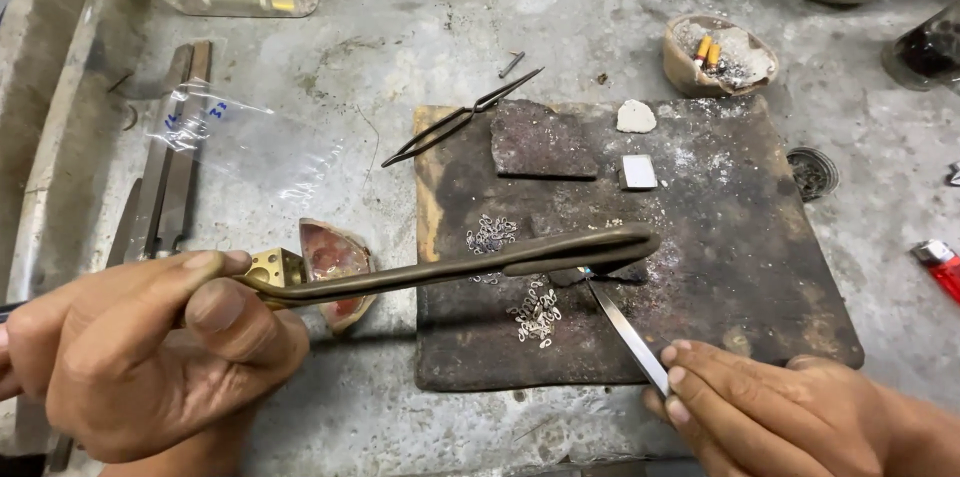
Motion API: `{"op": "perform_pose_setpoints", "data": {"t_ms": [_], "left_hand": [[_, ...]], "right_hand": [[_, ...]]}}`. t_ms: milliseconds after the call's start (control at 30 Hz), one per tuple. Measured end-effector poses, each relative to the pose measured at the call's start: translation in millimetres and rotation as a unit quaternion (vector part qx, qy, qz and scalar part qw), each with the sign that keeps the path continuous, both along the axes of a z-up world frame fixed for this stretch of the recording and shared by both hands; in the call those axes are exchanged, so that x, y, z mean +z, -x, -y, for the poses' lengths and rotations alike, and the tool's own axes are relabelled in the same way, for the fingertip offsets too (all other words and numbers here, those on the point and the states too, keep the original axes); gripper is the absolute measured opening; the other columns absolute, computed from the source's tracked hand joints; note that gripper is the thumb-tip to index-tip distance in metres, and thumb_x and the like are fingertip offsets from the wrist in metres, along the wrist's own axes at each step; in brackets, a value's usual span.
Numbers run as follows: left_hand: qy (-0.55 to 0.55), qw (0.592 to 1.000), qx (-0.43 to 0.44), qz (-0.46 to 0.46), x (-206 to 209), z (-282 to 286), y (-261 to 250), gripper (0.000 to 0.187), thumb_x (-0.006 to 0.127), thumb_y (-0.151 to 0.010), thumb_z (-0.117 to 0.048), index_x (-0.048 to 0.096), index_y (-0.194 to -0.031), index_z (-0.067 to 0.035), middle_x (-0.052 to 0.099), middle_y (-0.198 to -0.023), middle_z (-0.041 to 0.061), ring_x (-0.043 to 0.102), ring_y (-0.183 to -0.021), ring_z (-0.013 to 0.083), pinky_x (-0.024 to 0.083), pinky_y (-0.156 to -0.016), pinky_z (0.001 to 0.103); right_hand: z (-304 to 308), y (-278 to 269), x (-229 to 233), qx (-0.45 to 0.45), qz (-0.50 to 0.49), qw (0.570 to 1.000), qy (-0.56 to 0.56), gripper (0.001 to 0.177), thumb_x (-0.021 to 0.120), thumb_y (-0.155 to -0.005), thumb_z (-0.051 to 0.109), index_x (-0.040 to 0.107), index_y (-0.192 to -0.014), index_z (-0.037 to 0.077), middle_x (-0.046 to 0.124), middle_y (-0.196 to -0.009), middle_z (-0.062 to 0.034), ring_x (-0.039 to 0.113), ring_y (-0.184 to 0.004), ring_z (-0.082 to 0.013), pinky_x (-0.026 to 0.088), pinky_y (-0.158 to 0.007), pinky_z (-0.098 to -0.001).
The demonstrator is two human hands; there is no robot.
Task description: Soldering small jewelry components using a handheld torch and tweezers on a soldering block.
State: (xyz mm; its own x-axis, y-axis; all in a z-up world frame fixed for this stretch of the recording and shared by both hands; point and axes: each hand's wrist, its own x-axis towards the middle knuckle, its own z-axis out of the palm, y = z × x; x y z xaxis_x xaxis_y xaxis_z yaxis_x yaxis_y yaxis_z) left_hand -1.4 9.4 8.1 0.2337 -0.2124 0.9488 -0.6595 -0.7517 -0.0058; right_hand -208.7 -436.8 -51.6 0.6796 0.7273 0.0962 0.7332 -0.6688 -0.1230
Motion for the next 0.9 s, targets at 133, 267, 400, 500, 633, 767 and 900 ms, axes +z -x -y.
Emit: {"op": "perform_pose_setpoints", "data": {"t_ms": [133, 267, 400, 500, 633, 767, 900], "left_hand": [[0.012, 0.999, -0.048, -0.015, 4.4, 4.7, 1.4, 0.021, 0.058, -0.109, -0.01, 0.064, -0.099, 0.007, 0.07, -0.072, 0.01, 0.057, -0.064, 0.026, 0.043, -0.076, 0.035], [0.037, 0.996, -0.078, -0.023, 6.0, 11.6, -0.5, 0.023, 0.058, -0.109, -0.008, 0.061, -0.097, 0.011, 0.067, -0.071, 0.015, 0.057, -0.063, 0.0277, 0.046, -0.072, 0.041], [-0.004, 0.989, -0.072, -0.13, 11.6, -2.6, 7.5, 0.024, 0.063, -0.105, -0.003, 0.071, -0.09, 0.014, 0.072, -0.082, 0.023, 0.07, -0.075, 0.0346, 0.052, -0.075, 0.045], [-0.028, 0.986, -0.125, -0.103, 10.1, -10.9, -5.2, 0.023, 0.061, -0.102, -0.006, 0.067, -0.093, 0.014, 0.071, -0.078, 0.023, 0.07, -0.071, 0.0327, 0.051, -0.069, 0.044], [-0.022, 0.985, -0.128, -0.116, 8.7, -7.6, -8.8, 0.027, 0.057, -0.103, -0.007, 0.066, -0.092, 0.015, 0.07, -0.078, 0.027, 0.07, -0.07, 0.0372, 0.051, -0.067, 0.047], [-0.004, 0.985, -0.166, -0.054, 3.4, -6.0, -15.0, 0.025, 0.056, -0.103, -0.005, 0.062, -0.093, 0.017, 0.066, -0.071, 0.026, 0.07, -0.067, 0.0376, 0.05, -0.063, 0.047], [-0.007, 0.988, -0.114, -0.105, 10.8, -4.8, -0.3, 0.019, 0.063, -0.101, -0.001, 0.068, -0.09, 0.014, 0.071, -0.079, 0.021, 0.069, -0.072, 0.0324, 0.05, -0.072, 0.044]], "right_hand": [[5.8, 3.2, -3.6, -0.003, 0.036, 0.999, 0.016, 0.057, 0.049, -0.103, 0.041, 0.044, -0.155, 0.018, 0.038, -0.166, -0.0038, 0.042, -0.151, -0.0109, 0.042, -0.12, -0.0236], [9.7, 6.6, -4.6, 0.01, 0.024, 0.999, 0.035, 0.057, 0.05, -0.104, 0.036, 0.04, -0.157, 0.018, 0.034, -0.166, -0.0078, 0.04, -0.15, -0.0148, 0.053, -0.091, -0.017], [11.6, 7.3, -9.8, 0.012, 0.113, 0.987, 0.111, 0.064, 0.035, -0.103, 0.032, 0.025, -0.162, 0.012, 0.021, -0.174, -0.0042, 0.023, -0.158, -0.0108, 0.028, -0.123, -0.0215], [14.9, 13.6, -16.3, 0.003, 0.078, 0.993, 0.087, 0.062, 0.043, -0.102, 0.037, 0.033, -0.16, 0.016, 0.03, -0.17, -0.0034, 0.033, -0.153, -0.0099, 0.039, -0.115, -0.0185], [12.0, 10.7, -13.4, -0.003, 0.088, 0.992, 0.092, 0.065, 0.038, -0.102, 0.039, 0.028, -0.161, 0.013, 0.027, -0.171, -0.001, 0.028, -0.156, -0.007, 0.026, -0.128, -0.0228], [16.6, 13.7, -15.9, -0.011, 0.019, 0.998, 0.065, 0.064, 0.042, -0.102, 0.04, 0.031, -0.161, 0.017, 0.026, -0.173, 0.0011, 0.028, -0.157, -0.0056, 0.034, -0.121, -0.0161], [34.8, 25.5, -38.6, -0.251, -0.587, 0.723, -0.264, 0.059, 0.04, -0.101, 0.021, 0.034, -0.159, 0.019, 0.043, -0.169, 0.0166, 0.044, -0.153, 0.0041, 0.036, -0.126, -0.0169]]}}
